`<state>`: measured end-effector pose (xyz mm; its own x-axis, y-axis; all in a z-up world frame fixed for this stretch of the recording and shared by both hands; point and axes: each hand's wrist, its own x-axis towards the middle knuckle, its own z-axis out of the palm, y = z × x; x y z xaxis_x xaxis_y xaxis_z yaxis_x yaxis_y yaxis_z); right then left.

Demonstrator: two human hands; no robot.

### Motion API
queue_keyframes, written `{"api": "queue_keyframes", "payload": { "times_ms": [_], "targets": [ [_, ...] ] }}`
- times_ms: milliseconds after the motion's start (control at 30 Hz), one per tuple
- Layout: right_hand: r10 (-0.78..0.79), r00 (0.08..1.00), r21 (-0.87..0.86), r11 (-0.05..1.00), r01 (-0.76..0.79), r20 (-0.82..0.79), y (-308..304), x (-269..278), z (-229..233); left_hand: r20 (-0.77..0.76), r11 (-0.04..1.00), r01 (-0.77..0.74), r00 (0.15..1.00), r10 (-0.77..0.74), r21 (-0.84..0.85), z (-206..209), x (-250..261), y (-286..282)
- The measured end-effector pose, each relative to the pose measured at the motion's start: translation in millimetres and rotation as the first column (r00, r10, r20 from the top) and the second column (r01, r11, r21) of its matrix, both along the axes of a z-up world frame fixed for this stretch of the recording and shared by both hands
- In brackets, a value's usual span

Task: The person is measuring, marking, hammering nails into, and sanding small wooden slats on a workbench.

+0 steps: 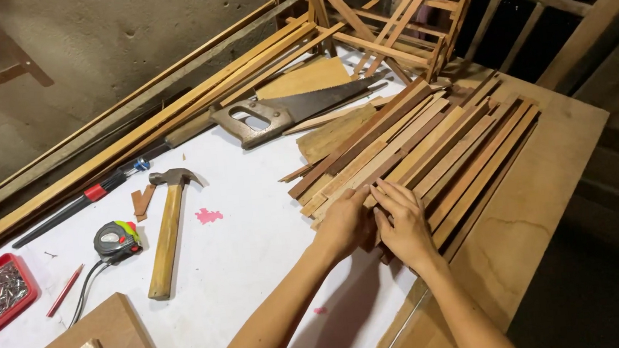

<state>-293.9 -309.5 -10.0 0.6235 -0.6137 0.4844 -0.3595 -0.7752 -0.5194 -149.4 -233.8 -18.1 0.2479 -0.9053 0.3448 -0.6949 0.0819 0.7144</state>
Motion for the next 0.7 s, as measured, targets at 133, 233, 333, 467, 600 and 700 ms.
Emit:
{"api": "queue_keyframes", "payload": {
  "times_ms": [133, 233, 333, 467, 600, 700],
  "targets": [
    [-0.01, 0.997, -0.057, 0.998, 0.005, -0.074, -20.1, 11.4, -26.3, 0.009, 1.0, -0.002, 1.0, 0.002, -0.016, 9.7, 22.0, 4.1],
    [0.047, 0.99, -0.039, 0.998, -0.052, -0.132, -16.9, 21.6, -12.3, 0.203, 0.993, -0.118, 0.972, 0.12, -0.019, 32.7, 30.8, 13.1],
    [0.113, 0.974, -0.032, 0.992, -0.122, -0.196, -9.0, 29.6, -1.4, 0.28, 0.966, -0.233, 0.94, 0.195, 0.11, 47.8, 37.4, 19.9],
    [0.114, 0.945, 0.002, 0.993, -0.119, -0.307, -4.2, 29.3, 1.2, 0.21, 0.951, -0.248, 0.955, 0.208, 0.187, 22.1, 53.5, 19.0],
    [0.106, 0.958, 0.007, 0.994, -0.108, -0.265, -0.9, 24.9, 6.3, 0.077, 0.973, -0.192, 0.98, 0.184, 0.125, 11.7, 67.2, 21.4],
    [0.104, 0.967, -0.03, 0.993, -0.114, -0.231, -5.4, 23.3, -1.0, 0.008, 0.968, -0.248, 0.969, 0.248, 0.045, 6.0, 82.9, 13.9]
  ]
}}
